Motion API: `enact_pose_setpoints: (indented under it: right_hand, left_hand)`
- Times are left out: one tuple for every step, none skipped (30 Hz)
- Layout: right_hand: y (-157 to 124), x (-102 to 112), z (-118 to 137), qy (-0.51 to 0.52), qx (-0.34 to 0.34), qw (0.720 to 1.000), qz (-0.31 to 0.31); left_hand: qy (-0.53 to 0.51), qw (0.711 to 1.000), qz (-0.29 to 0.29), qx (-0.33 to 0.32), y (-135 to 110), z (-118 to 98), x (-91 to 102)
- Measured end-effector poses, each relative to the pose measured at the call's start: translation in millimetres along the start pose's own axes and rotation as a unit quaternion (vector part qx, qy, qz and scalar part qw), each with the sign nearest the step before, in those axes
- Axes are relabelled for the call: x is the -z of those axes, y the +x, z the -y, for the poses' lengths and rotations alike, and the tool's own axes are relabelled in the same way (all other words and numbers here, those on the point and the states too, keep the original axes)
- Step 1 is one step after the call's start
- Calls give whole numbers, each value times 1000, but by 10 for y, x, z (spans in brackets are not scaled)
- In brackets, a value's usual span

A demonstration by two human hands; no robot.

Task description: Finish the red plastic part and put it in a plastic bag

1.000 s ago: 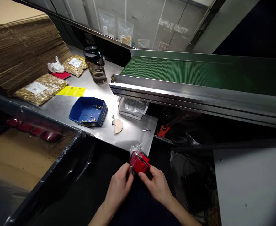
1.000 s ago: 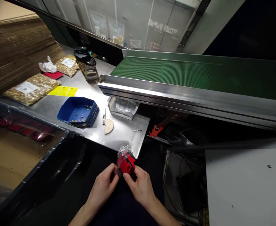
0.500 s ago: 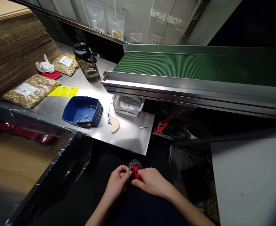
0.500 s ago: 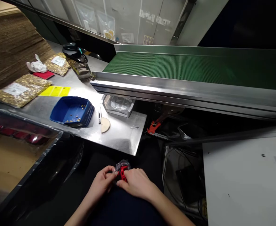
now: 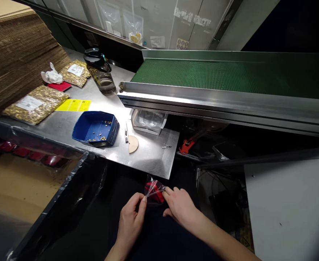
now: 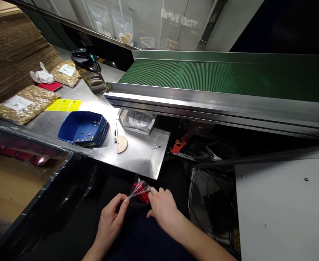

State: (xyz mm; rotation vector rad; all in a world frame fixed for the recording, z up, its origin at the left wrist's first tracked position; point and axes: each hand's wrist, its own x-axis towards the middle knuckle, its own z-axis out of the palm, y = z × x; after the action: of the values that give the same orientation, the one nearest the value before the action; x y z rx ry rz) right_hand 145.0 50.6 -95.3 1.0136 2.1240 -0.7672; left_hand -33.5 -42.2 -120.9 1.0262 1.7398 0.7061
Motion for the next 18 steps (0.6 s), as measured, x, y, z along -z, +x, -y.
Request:
enact_pose_setpoints:
  right_hand:
    - [-20, -43, 0, -25, -5, 1000, -17]
    - [-41, -72, -9, -41, 6, 998, -44]
    - [-63, -79, -30, -46, 32, 994, -89]
    - [-86, -60, -60, -45, 72, 985, -152]
    - [-108, -17, -99, -38, 120, 965, -229]
    - [-128, 49, -139, -21, 164, 937, -307]
    - [-143, 131, -174, 10, 197, 911, -363]
    - [-151, 221, -198, 56, 219, 894, -387]
    - [-149, 309, -205, 112, 236, 889, -376]
    - [-138, 388, -192, 173, 250, 891, -339]
    - [-117, 450, -158, 233, 263, 891, -288]
    - [-89, 491, -107, 288, 276, 885, -240]
    - [-57, 509, -42, 337, 286, 873, -208]
    - [-24, 506, 30, 382, 286, 857, -194]
    - [8, 484, 104, 430, 272, 838, -194]
    - [38, 447, 173, 483, 249, 815, -201]
    - [65, 398, 236, 537, 221, 789, -202]
    - [90, 342, 290, 586, 194, 763, -192]
  left_hand:
    - [5, 1000, -12, 9, 4, 15, 29]
    - [15, 1000, -19, 19, 19, 26, 72]
    - [29, 999, -20, 32, 46, 29, 128]
    - [46, 998, -19, 49, 84, 25, 197]
    - [65, 996, -16, 59, 130, 11, 274]
    - [82, 995, -13, 56, 180, -12, 353]
    - [91, 995, -9, 37, 227, -45, 427]
    - [86, 996, -1, 6, 266, -87, 490]
    - [64, 997, 12, -30, 291, -137, 534]
    - [30, 997, 34, -60, 302, -193, 558]
    - [-17, 995, 61, -79, 298, -251, 562]
    - [-73, 990, 87, -87, 282, -306, 549]
    - [-132, 981, 112, -87, 259, -355, 528]
    - [-191, 969, 125, -90, 232, -393, 506]
    - [-247, 955, 138, -93, 203, -418, 490]
    - [-288, 940, 158, -92, 171, -428, 485]
    - [-319, 925, 180, -96, 135, -425, 487]
    - [-343, 912, 204, -93, 95, -408, 491]
